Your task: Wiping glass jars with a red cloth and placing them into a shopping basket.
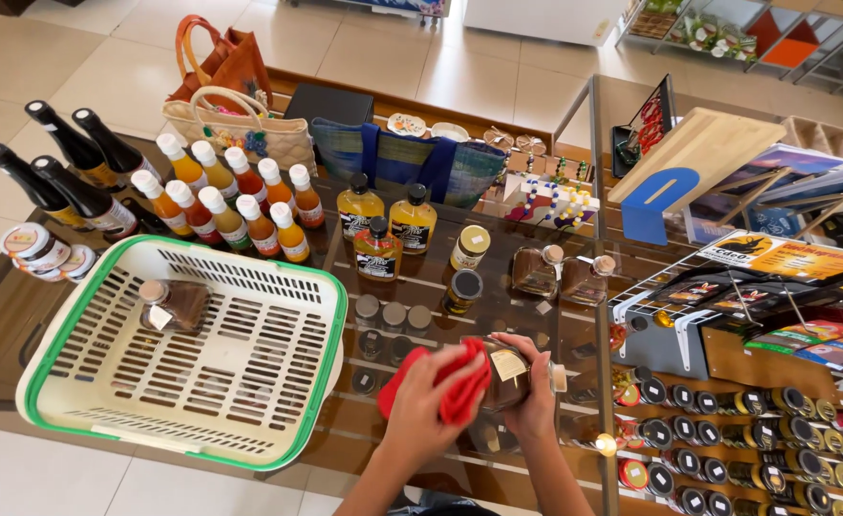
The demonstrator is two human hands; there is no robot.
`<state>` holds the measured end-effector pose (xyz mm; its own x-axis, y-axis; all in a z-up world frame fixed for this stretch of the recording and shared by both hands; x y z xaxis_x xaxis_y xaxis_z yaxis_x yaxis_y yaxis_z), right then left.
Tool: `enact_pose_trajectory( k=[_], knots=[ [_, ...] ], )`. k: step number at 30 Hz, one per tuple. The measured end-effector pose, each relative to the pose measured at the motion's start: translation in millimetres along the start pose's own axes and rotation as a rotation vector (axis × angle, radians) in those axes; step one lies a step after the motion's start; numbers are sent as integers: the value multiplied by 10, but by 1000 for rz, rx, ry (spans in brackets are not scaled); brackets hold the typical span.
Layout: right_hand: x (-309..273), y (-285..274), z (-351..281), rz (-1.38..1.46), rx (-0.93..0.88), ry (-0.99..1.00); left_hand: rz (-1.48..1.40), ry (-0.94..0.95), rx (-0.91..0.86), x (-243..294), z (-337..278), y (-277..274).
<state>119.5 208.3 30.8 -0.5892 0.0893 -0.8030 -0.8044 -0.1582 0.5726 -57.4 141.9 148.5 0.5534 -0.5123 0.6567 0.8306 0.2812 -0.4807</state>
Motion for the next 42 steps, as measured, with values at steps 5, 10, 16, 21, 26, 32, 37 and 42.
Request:
enact_pose_trajectory(
  k=[5,10,16,21,26,32,37,42],
  knots=[
    [-42,49,-45,-71,65,19,50,84,-99,48,-182,103],
    [139,-89,-159,-27,221,134,-112,-142,-33,-197,100,75],
    [-192,-159,-87,-95,409,58,-151,-113,-107,10,31,234],
    [-596,138,-192,-463,332,-116,-295,-260,-103,-298,36,359],
    [-540,285,-219,-595,254,-78,-467,-443,-208,-469,54,526],
    [-727,330,-131,-564,342,-132,-502,-208,-239,-314,-321,737],
    [-786,550,-137,-667,266,-197,-980,-461,-145,-538,-266,783],
    [-786,747,-177,-669,202,-153,-1241,-656,-99,-602,-168,731]
  ],
)
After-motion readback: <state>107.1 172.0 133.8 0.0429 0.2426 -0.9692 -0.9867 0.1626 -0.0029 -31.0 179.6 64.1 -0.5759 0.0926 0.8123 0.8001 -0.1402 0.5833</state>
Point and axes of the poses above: each hand's wrist, its own z-axis towards the middle knuckle, its own y-axis out of the palm, x = y × z, the point moved 10 cm from there along z, towards the middle knuckle, and after that the axes turned 6 degrees about z, right-handed, at the moved point
